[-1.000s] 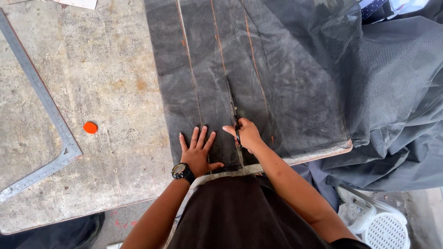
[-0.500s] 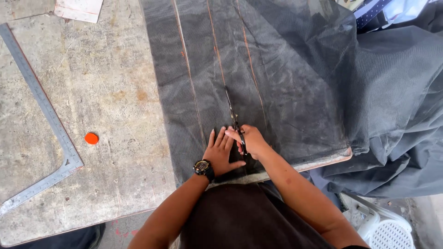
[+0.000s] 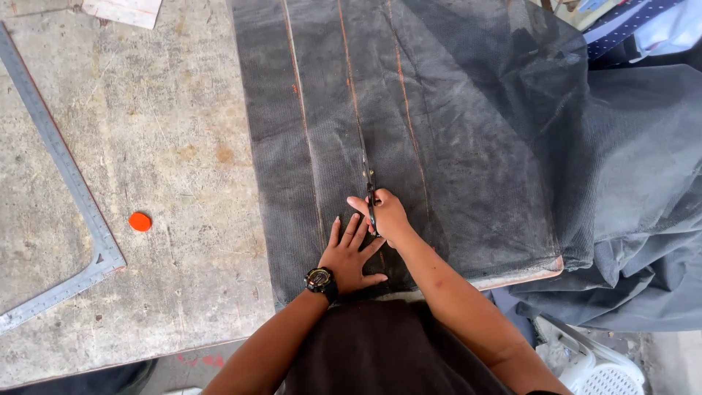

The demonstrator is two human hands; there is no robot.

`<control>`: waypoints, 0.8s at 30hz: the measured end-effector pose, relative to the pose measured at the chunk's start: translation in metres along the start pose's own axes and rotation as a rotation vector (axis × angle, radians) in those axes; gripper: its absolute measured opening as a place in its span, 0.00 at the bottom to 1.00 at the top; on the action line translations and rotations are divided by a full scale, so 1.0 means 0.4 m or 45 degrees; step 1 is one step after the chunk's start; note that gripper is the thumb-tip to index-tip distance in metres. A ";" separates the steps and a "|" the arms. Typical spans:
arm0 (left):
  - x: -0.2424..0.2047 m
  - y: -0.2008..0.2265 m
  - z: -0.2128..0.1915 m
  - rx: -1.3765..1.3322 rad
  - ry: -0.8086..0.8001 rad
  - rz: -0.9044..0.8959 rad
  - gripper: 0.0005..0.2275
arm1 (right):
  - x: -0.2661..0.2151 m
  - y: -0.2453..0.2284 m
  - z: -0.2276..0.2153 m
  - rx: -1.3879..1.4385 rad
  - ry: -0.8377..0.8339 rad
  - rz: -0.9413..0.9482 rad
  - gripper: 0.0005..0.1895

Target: The person uses a set square and a marker to draw straight lines on a large piece of black mesh fabric laid on a table. They then use scissors to cut the fabric along the marked lines into strips.

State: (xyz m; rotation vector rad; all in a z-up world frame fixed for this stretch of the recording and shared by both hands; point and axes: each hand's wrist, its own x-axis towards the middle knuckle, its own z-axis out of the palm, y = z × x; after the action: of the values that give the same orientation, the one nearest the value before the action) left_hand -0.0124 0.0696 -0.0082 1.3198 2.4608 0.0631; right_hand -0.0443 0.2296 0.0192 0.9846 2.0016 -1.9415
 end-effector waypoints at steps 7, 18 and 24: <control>0.002 -0.006 -0.012 -0.031 -0.011 0.020 0.42 | 0.027 -0.039 -0.003 0.025 0.016 -0.044 0.28; -0.001 -0.011 0.033 -0.030 0.200 0.035 0.42 | 0.132 -0.112 0.005 0.025 -0.030 -0.008 0.29; 0.002 -0.013 0.047 -0.019 0.261 0.039 0.44 | 0.162 -0.145 0.016 0.019 -0.021 -0.026 0.29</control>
State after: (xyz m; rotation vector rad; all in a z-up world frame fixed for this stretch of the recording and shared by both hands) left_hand -0.0110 0.0650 -0.0272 1.4083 2.6017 0.2346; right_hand -0.1285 0.2492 0.0297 0.9518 1.9990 -1.9714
